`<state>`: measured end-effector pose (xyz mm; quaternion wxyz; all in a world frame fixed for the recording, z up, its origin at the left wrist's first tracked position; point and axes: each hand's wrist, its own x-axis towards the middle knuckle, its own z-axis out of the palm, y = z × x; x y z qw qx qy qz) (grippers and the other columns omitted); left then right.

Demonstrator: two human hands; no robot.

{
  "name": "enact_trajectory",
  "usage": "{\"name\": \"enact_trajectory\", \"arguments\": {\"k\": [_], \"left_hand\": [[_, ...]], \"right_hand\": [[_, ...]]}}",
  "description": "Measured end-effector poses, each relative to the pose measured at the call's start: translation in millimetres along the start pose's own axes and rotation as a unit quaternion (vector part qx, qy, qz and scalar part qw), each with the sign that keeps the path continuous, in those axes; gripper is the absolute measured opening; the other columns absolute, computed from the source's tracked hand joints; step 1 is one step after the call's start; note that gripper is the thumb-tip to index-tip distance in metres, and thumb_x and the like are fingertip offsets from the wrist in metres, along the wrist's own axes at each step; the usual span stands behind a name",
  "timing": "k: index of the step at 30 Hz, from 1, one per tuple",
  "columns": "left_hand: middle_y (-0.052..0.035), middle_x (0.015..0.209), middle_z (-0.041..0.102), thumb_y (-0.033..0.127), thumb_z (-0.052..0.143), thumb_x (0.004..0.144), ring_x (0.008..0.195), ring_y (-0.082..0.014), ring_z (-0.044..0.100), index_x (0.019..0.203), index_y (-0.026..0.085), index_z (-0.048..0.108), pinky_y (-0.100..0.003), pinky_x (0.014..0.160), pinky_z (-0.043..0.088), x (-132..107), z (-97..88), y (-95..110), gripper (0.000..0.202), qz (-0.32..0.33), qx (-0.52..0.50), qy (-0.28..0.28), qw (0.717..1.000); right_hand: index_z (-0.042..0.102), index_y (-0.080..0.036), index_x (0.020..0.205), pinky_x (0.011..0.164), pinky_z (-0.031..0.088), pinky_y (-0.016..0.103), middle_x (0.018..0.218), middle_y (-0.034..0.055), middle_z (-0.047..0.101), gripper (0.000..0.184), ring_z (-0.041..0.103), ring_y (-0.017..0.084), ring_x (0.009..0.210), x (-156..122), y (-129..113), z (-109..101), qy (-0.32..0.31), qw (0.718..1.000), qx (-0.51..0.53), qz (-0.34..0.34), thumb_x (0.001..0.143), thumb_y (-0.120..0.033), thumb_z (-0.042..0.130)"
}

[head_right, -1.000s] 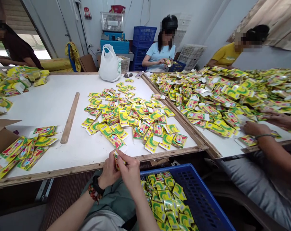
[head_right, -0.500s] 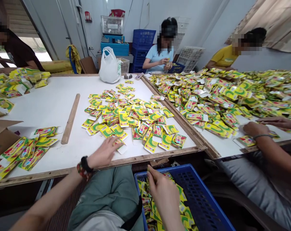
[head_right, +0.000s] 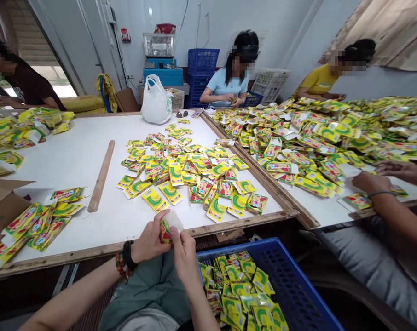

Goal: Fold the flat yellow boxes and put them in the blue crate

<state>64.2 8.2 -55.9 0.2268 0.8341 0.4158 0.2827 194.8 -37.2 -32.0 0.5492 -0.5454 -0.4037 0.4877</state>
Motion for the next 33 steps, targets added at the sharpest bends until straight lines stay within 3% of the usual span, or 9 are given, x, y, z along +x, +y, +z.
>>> {"name": "enact_trajectory", "arguments": {"k": [4,6,9,14,17,20,25,30,33], "left_hand": [[-0.0111,0.123,0.057,0.032,0.065,0.075,0.097,-0.0242,0.065,0.132,0.024,0.025,-0.038,0.079,0.054,-25,34.7,-1,0.071,-0.002,0.015,0.128,0.992],[-0.0101,0.124,0.057,0.031,0.065,0.075,0.101,-0.024,0.065,0.129,0.025,0.029,-0.037,0.079,0.054,-27,43.9,-5,0.065,0.009,0.021,0.149,0.989],[-0.0111,0.124,0.057,0.032,0.067,0.073,0.105,-0.0254,0.063,0.131,0.025,0.024,-0.038,0.08,0.054,-26,46.1,-8,0.072,0.032,0.024,0.169,0.985],[-0.0101,0.123,0.057,0.031,0.065,0.075,0.105,-0.0254,0.063,0.129,0.026,0.026,-0.039,0.081,0.053,-23,35.7,-2,0.067,0.02,-0.009,0.094,0.995],[-0.0113,0.13,0.052,0.029,0.061,0.076,0.114,-0.0255,0.058,0.128,0.026,0.023,-0.041,0.086,0.051,-21,30.6,1,0.065,0.044,-0.064,0.085,0.993],[-0.0152,0.135,0.048,0.029,0.062,0.075,0.121,-0.027,0.052,0.133,0.022,0.017,-0.043,0.093,0.047,-19,27.5,4,0.074,0.028,-0.091,0.074,0.993],[-0.0075,0.106,0.06,0.03,0.062,0.069,0.091,-0.0275,0.063,0.123,0.021,0.03,-0.04,0.074,0.05,-15,24.4,8,0.064,-0.058,-0.073,-0.02,0.995],[-0.0069,0.101,0.059,0.033,0.062,0.07,0.082,-0.0246,0.062,0.122,0.02,0.03,-0.036,0.069,0.048,-12,24.2,7,0.062,-0.09,-0.078,-0.002,0.993],[-0.0063,0.096,0.059,0.03,0.059,0.073,0.076,-0.0234,0.06,0.123,0.019,0.03,-0.036,0.066,0.047,-12,27.1,7,0.058,-0.105,-0.086,-0.014,0.991]], "right_hand": [[0.074,-0.017,0.092,0.077,0.052,0.033,0.084,0.0034,0.074,0.037,0.066,0.021,0.078,7,0,9,-0.036,0.953,0.261,0.147,0.063,-0.04,0.079],[0.074,-0.018,0.101,0.085,0.051,0.035,0.091,0.0043,0.075,0.046,0.068,0.022,0.085,9,0,8,-0.044,0.931,0.312,0.183,0.058,-0.03,0.082],[0.072,-0.02,0.109,0.092,0.049,0.035,0.103,0.0057,0.074,0.05,0.068,0.022,0.095,8,1,3,-0.039,0.93,0.317,0.182,0.06,-0.026,0.082],[0.067,-0.021,0.118,0.088,0.053,0.042,0.109,0.0075,0.073,0.051,0.07,0.025,0.094,1,8,-4,-0.036,0.968,0.225,0.11,0.071,-0.038,0.074],[0.071,-0.024,0.112,0.089,0.053,0.043,0.108,0.0068,0.074,0.039,0.069,0.027,0.098,-4,12,-6,-0.043,0.997,0.068,-0.018,0.077,-0.04,0.069],[0.073,-0.025,0.106,0.09,0.052,0.041,0.108,0.0075,0.074,0.032,0.068,0.028,0.1,-7,12,-8,-0.058,0.986,-0.077,-0.134,0.075,-0.032,0.071],[0.068,-0.022,0.116,0.076,0.057,0.038,0.109,0.0059,0.073,0.033,0.071,0.023,0.08,-4,7,-8,0.018,0.985,-0.141,-0.099,0.087,-0.032,0.054],[0.062,-0.019,0.125,0.078,0.057,0.035,0.11,0.0093,0.073,0.041,0.07,0.025,0.091,-3,1,-4,-0.064,0.969,-0.194,-0.138,0.088,-0.033,0.056],[0.053,-0.018,0.134,0.077,0.056,0.033,0.112,0.0124,0.071,0.046,0.07,0.023,0.091,-3,3,2,-0.076,0.946,-0.257,-0.183,0.09,-0.03,0.053]]}}
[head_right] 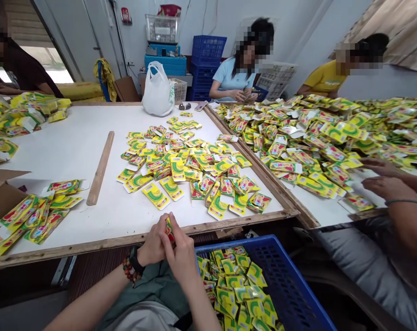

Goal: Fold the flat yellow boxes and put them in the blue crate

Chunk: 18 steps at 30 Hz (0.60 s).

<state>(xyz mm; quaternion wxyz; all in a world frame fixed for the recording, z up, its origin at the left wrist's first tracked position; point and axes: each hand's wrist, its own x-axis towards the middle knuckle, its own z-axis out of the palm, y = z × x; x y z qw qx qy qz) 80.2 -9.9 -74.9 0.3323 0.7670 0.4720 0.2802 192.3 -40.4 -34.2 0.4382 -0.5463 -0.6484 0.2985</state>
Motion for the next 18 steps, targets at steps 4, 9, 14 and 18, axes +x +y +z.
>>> {"name": "enact_trajectory", "arguments": {"k": [4,9,14,18], "left_hand": [[-0.0097,0.103,0.057,0.028,0.06,0.071,0.081,-0.0245,0.06,0.125,0.017,0.033,-0.039,0.071,0.05,1,-7.3,4,0.061,0.037,0.009,-0.035,0.999],[-0.0113,0.129,0.051,0.02,0.053,0.082,0.119,-0.0266,0.047,0.123,0.022,0.047,-0.044,0.102,0.04,30,-60.9,-13,0.042,0.163,0.099,-0.091,0.977],[-0.012,0.139,0.045,0.002,0.052,0.065,0.128,-0.0361,0.036,0.126,0.022,0.051,-0.06,0.104,0.03,79,-99.3,-49,0.064,0.098,0.309,-0.097,0.941],[-0.0101,0.117,0.06,0.009,0.055,0.066,0.113,-0.0308,0.049,0.115,0.02,0.056,-0.049,0.098,0.04,89,-101.7,-47,0.051,0.166,0.252,-0.197,0.933]], "right_hand": [[0.058,-0.019,0.13,0.069,0.056,0.027,0.103,0.011,0.074,0.04,0.071,0.019,0.077,-5,3,-10,-0.012,0.999,-0.028,-0.043,0.093,-0.026,0.044],[0.067,-0.018,0.12,0.054,0.054,0.028,0.077,0.0094,0.077,0.039,0.071,0.023,0.06,-32,22,-77,-0.029,0.963,-0.253,0.086,0.089,-0.035,0.05],[0.063,-0.023,0.125,0.081,0.057,0.038,0.118,0.0117,0.069,0.041,0.069,0.029,0.101,-27,38,-80,-0.052,0.947,-0.308,0.071,0.085,-0.026,0.055],[0.055,-0.025,0.133,0.105,0.04,0.05,0.141,0.0112,0.051,0.052,0.044,0.028,0.133,14,39,-22,-0.047,0.974,-0.217,-0.053,0.084,-0.01,0.051]]}}
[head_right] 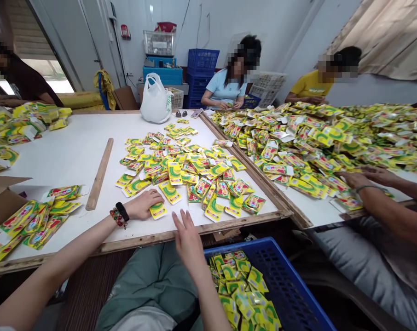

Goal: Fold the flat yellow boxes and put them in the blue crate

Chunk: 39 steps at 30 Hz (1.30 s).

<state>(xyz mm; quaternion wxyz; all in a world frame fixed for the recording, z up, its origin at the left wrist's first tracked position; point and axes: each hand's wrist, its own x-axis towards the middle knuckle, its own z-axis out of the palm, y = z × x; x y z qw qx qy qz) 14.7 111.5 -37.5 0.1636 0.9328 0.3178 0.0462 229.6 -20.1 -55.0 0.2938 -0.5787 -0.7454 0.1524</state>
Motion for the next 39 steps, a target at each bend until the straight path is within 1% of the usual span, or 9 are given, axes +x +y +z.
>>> {"name": "enact_trajectory", "arguments": {"k": [2,4,9,14,17,21,27,32,39], "left_hand": [[-0.0094,0.115,0.062,0.011,0.055,0.067,0.109,-0.0278,0.053,0.115,0.019,0.055,-0.044,0.097,0.043,-7,0.0,13,0.049,0.044,-0.076,-0.005,0.996],[-0.0094,0.12,0.06,0.013,0.054,0.071,0.11,-0.0255,0.056,0.122,0.019,0.051,-0.042,0.099,0.044,-18,5.4,31,0.052,0.038,-0.16,0.034,0.986],[-0.0126,0.136,0.049,0.032,0.072,0.069,0.115,-0.0266,0.055,0.137,0.021,0.029,-0.044,0.1,0.046,-33,48.5,87,0.081,-0.118,-0.286,0.257,0.916],[-0.0159,0.132,0.05,0.033,0.064,0.076,0.112,-0.0287,0.058,0.137,0.02,0.022,-0.046,0.091,0.05,-22,87.6,118,0.075,-0.236,-0.274,0.364,0.858],[-0.011,0.12,0.057,0.037,0.066,0.075,0.101,-0.0261,0.063,0.127,0.024,0.03,-0.043,0.083,0.053,-18,93.1,119,0.064,-0.241,-0.238,0.394,0.854],[-0.0058,0.102,0.061,0.04,0.063,0.077,0.087,-0.0229,0.065,0.113,0.025,0.034,-0.038,0.074,0.053,-21,93.5,115,0.05,-0.178,-0.193,0.406,0.875],[-0.0138,0.113,0.059,0.038,0.055,0.08,0.093,-0.0274,0.065,0.126,0.018,0.03,-0.041,0.075,0.052,-20,89.8,114,0.057,-0.171,-0.182,0.331,0.91],[-0.0091,0.097,0.063,0.04,0.053,0.08,0.081,-0.0263,0.065,0.118,0.018,0.037,-0.037,0.067,0.05,-18,83.4,118,0.046,-0.195,-0.179,0.29,0.919],[-0.0071,0.09,0.062,0.035,0.049,0.083,0.072,-0.0228,0.062,0.111,0.019,0.039,-0.033,0.06,0.048,-18,92.9,115,0.035,-0.224,-0.169,0.317,0.906]], "right_hand": [[0.056,-0.028,0.131,0.107,0.037,0.052,0.143,0.0091,0.049,0.051,0.043,0.027,0.134,19,-11,13,-0.004,0.996,0.048,-0.07,0.084,-0.01,0.052],[0.062,-0.029,0.124,0.1,0.046,0.043,0.129,0.0076,0.063,0.041,0.059,0.023,0.119,29,-21,12,0.005,0.989,0.104,-0.101,0.089,-0.014,0.048],[0.073,-0.017,0.107,0.061,0.055,0.027,0.081,0.0079,0.077,0.035,0.07,0.019,0.061,27,-39,-16,0.103,0.978,0.156,0.091,0.092,-0.034,0.046],[0.072,-0.015,0.11,0.072,0.056,0.032,0.091,0.006,0.076,0.042,0.07,0.024,0.082,23,-40,-19,0.003,0.914,0.386,0.122,0.086,-0.046,0.056],[0.072,-0.013,0.108,0.074,0.056,0.033,0.092,0.0065,0.076,0.045,0.069,0.024,0.083,19,-37,-10,0.021,0.898,0.414,0.148,0.086,-0.048,0.055],[0.067,-0.012,0.119,0.068,0.057,0.033,0.085,0.0076,0.076,0.047,0.069,0.021,0.068,12,-39,-1,0.076,0.926,0.32,0.187,0.084,-0.042,0.06],[0.072,-0.022,0.11,0.088,0.054,0.039,0.11,0.0079,0.072,0.031,0.067,0.027,0.103,3,-45,2,0.071,0.936,0.333,0.089,0.083,-0.033,0.063],[0.07,-0.018,0.113,0.056,0.056,0.029,0.095,0.0051,0.077,0.032,0.068,0.017,0.056,5,-41,6,0.119,0.943,0.275,0.146,0.087,-0.033,0.057],[0.063,-0.018,0.123,0.078,0.058,0.032,0.112,0.008,0.072,0.036,0.072,0.023,0.089,7,-43,4,0.047,0.968,0.245,0.03,0.089,-0.028,0.056]]}}
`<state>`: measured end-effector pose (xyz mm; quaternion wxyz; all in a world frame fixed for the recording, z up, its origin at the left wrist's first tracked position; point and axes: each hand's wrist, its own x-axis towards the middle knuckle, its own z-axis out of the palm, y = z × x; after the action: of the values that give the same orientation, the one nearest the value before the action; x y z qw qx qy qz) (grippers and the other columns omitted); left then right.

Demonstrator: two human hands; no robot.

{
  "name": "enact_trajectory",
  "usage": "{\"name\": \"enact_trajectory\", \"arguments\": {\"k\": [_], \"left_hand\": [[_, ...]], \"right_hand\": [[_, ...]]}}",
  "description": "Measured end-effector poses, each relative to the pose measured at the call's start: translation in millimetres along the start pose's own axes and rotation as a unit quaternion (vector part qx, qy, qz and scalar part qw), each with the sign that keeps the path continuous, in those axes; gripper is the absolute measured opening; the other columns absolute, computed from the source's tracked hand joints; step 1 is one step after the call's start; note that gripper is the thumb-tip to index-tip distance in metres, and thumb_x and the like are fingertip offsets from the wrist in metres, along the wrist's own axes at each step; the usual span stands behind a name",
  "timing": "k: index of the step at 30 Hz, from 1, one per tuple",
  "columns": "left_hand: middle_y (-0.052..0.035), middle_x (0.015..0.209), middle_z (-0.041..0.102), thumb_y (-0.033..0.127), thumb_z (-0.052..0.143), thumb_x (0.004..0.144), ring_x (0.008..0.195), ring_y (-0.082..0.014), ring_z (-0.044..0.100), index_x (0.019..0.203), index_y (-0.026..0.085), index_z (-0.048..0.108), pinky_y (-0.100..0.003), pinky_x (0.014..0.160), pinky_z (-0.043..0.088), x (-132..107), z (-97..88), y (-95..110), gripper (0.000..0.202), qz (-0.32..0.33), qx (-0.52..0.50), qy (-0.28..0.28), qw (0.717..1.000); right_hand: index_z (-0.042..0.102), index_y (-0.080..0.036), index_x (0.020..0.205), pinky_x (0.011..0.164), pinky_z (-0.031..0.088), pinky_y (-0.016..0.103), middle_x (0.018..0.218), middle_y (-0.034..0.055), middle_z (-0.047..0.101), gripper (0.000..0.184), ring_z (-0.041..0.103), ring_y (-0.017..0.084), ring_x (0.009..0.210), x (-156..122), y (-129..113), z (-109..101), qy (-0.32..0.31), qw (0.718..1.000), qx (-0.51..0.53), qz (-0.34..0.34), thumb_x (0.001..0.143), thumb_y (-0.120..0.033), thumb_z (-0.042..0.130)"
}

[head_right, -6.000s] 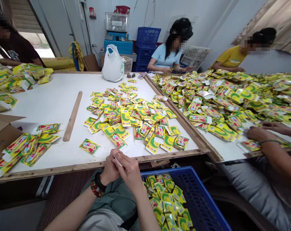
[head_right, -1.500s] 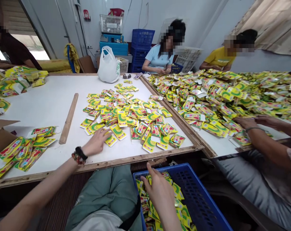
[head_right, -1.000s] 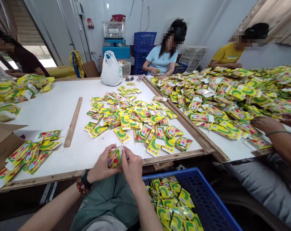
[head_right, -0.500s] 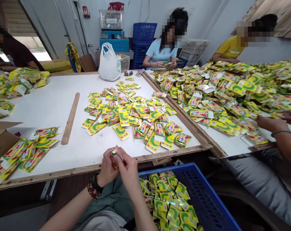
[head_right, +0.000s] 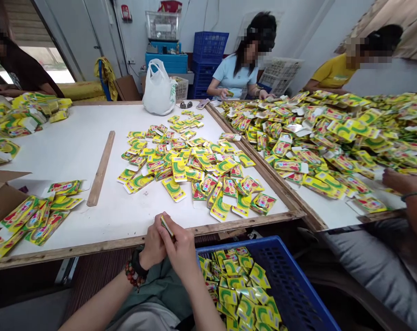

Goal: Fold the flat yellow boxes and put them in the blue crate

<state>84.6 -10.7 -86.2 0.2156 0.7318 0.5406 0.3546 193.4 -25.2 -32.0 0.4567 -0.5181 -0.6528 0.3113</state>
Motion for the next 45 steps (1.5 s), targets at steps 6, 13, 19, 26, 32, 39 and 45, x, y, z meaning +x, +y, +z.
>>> {"name": "enact_trajectory", "arguments": {"k": [6,13,19,26,32,39,45], "left_hand": [[-0.0132,0.106,0.059,0.029,0.046,0.085,0.089,-0.0246,0.061,0.124,0.016,0.036,-0.04,0.076,0.052,1,-8.6,-4,0.043,0.05,-0.029,-0.053,0.997],[-0.0195,0.125,0.055,0.043,0.06,0.082,0.118,-0.0337,0.048,0.123,0.011,0.049,-0.049,0.101,0.038,93,-99.0,-52,0.053,0.0,0.197,-0.099,0.975],[-0.0201,0.101,0.066,0.037,0.059,0.08,0.102,-0.0361,0.058,0.099,0.008,0.064,-0.043,0.085,0.045,123,-110.3,-58,0.035,-0.077,0.301,-0.164,0.936],[-0.0052,0.099,0.066,0.037,0.067,0.073,0.086,-0.0206,0.062,0.116,0.021,0.058,-0.032,0.079,0.049,43,-84.0,10,0.047,-0.015,0.031,-0.113,0.993],[-0.01,0.107,0.062,0.033,0.06,0.082,0.085,-0.0182,0.064,0.139,0.017,0.019,-0.032,0.075,0.052,6,-16.2,26,0.072,-0.124,-0.177,0.094,0.972],[-0.0146,0.124,0.058,0.03,0.063,0.077,0.111,-0.0259,0.06,0.119,0.021,0.034,-0.041,0.087,0.051,-5,13.0,9,0.052,0.031,-0.087,0.152,0.984],[-0.0177,0.14,0.043,0.028,0.06,0.074,0.119,-0.0277,0.056,0.119,0.023,0.03,-0.041,0.086,0.05,-1,2.7,9,0.055,0.096,-0.092,0.079,0.988]], "right_hand": [[0.063,-0.02,0.124,0.081,0.057,0.029,0.111,0.0103,0.072,0.036,0.07,0.021,0.097,-5,5,7,0.02,0.995,-0.039,-0.09,0.092,-0.019,0.047],[0.074,-0.016,0.106,0.043,0.052,0.032,0.069,0.0111,0.076,0.041,0.07,0.027,0.052,-45,21,-95,0.03,0.936,-0.319,0.144,0.086,-0.045,0.053],[0.063,-0.018,0.123,0.092,0.052,0.043,0.125,0.0145,0.064,0.038,0.061,0.029,0.115,-30,34,-62,0.01,0.949,-0.316,-0.002,0.09,-0.029,0.049],[0.048,-0.022,0.137,0.108,0.033,0.055,0.132,0.0116,0.059,0.052,0.053,0.026,0.124,9,29,18,-0.069,0.987,-0.083,-0.117,0.087,-0.009,0.042],[0.069,-0.023,0.109,0.093,0.049,0.042,0.108,0.0061,0.072,0.037,0.065,0.027,0.101,-12,37,19,-0.005,0.916,0.373,0.145,0.074,-0.031,0.063],[0.076,-0.02,0.088,0.091,0.05,0.04,0.092,0.0051,0.076,0.027,0.068,0.025,0.089,2,12,6,0.043,0.839,0.482,0.248,0.074,-0.04,0.067],[0.078,-0.019,0.089,0.084,0.054,0.042,0.09,0.0068,0.077,0.029,0.07,0.028,0.09,6,3,-5,0.022,0.857,0.446,0.256,0.062,-0.026,0.07]]}}
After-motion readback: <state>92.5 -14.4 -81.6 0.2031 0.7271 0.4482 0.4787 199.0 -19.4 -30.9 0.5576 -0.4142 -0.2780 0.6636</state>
